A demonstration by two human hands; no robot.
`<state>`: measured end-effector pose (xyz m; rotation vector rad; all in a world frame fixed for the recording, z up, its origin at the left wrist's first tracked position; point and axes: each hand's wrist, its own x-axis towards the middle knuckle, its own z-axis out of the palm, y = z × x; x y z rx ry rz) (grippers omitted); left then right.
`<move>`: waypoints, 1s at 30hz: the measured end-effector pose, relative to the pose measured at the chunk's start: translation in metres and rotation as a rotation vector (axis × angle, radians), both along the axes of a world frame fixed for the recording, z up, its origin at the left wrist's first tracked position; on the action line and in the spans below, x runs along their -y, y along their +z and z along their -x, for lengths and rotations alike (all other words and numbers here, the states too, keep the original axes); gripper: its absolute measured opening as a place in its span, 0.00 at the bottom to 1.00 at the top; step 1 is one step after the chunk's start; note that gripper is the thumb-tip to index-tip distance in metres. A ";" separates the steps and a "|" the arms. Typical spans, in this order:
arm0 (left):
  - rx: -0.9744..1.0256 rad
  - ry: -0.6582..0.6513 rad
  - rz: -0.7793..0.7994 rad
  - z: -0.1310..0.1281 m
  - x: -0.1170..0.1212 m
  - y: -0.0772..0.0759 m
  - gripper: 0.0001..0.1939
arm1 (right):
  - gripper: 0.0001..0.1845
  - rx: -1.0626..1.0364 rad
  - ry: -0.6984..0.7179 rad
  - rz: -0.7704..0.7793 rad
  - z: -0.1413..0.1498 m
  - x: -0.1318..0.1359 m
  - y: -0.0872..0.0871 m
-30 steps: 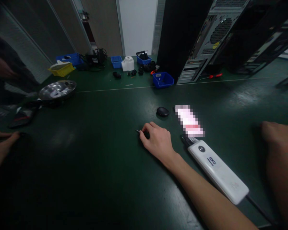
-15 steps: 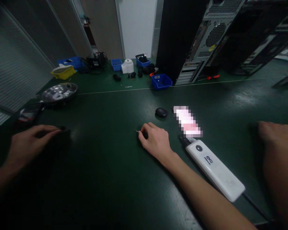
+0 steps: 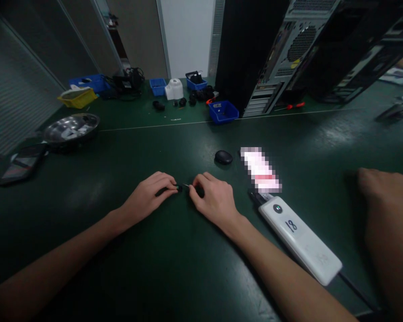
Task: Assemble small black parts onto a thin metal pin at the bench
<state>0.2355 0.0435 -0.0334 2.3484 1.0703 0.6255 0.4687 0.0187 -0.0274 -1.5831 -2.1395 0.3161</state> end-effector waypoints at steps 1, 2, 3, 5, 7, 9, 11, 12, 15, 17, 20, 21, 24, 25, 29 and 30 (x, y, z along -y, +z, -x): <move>0.003 -0.002 0.001 0.002 0.000 -0.001 0.10 | 0.11 -0.012 0.021 0.007 0.000 0.000 0.001; 0.006 -0.001 0.008 0.003 0.001 -0.001 0.10 | 0.12 -0.024 0.043 0.015 0.001 0.001 0.002; 0.015 0.006 0.013 0.004 0.001 -0.001 0.10 | 0.12 -0.033 0.065 0.022 0.001 0.001 0.003; 0.043 0.030 0.013 0.004 0.002 -0.002 0.11 | 0.11 -0.042 0.104 0.036 0.002 0.002 0.004; 0.068 0.036 0.008 0.004 0.001 -0.002 0.13 | 0.11 -0.035 0.123 0.043 0.002 0.002 0.004; 0.084 0.022 0.006 0.004 0.000 -0.003 0.13 | 0.11 -0.024 0.128 0.047 0.002 0.002 0.003; 0.092 -0.003 0.010 0.004 -0.001 -0.003 0.12 | 0.11 -0.017 0.131 0.047 0.002 0.002 0.003; 0.102 -0.012 0.007 0.005 -0.001 -0.003 0.11 | 0.11 -0.017 0.136 0.045 0.002 0.002 0.003; 0.143 -0.032 0.019 0.007 -0.002 -0.004 0.11 | 0.11 -0.035 0.170 0.046 0.002 0.003 0.003; 0.180 -0.021 0.047 0.009 -0.002 -0.004 0.10 | 0.11 -0.064 0.196 0.044 0.002 0.003 0.003; 0.214 -0.009 0.071 0.011 -0.002 -0.004 0.10 | 0.11 -0.088 0.218 0.036 0.003 0.004 0.004; 0.206 -0.016 0.061 0.012 -0.002 -0.004 0.10 | 0.10 -0.079 0.221 0.034 0.003 0.004 0.004; 0.118 -0.071 -0.017 0.012 0.000 -0.006 0.11 | 0.11 -0.014 0.225 0.028 0.005 0.005 0.005; 0.089 -0.090 -0.043 0.012 0.001 -0.007 0.12 | 0.11 0.004 0.227 0.026 0.005 0.006 0.005; 0.080 -0.142 -0.074 0.010 0.002 -0.009 0.13 | 0.12 -0.005 0.235 0.030 0.009 0.008 0.003; 0.096 -0.145 -0.065 0.010 0.002 -0.008 0.13 | 0.12 -0.024 0.235 0.033 0.009 0.008 0.003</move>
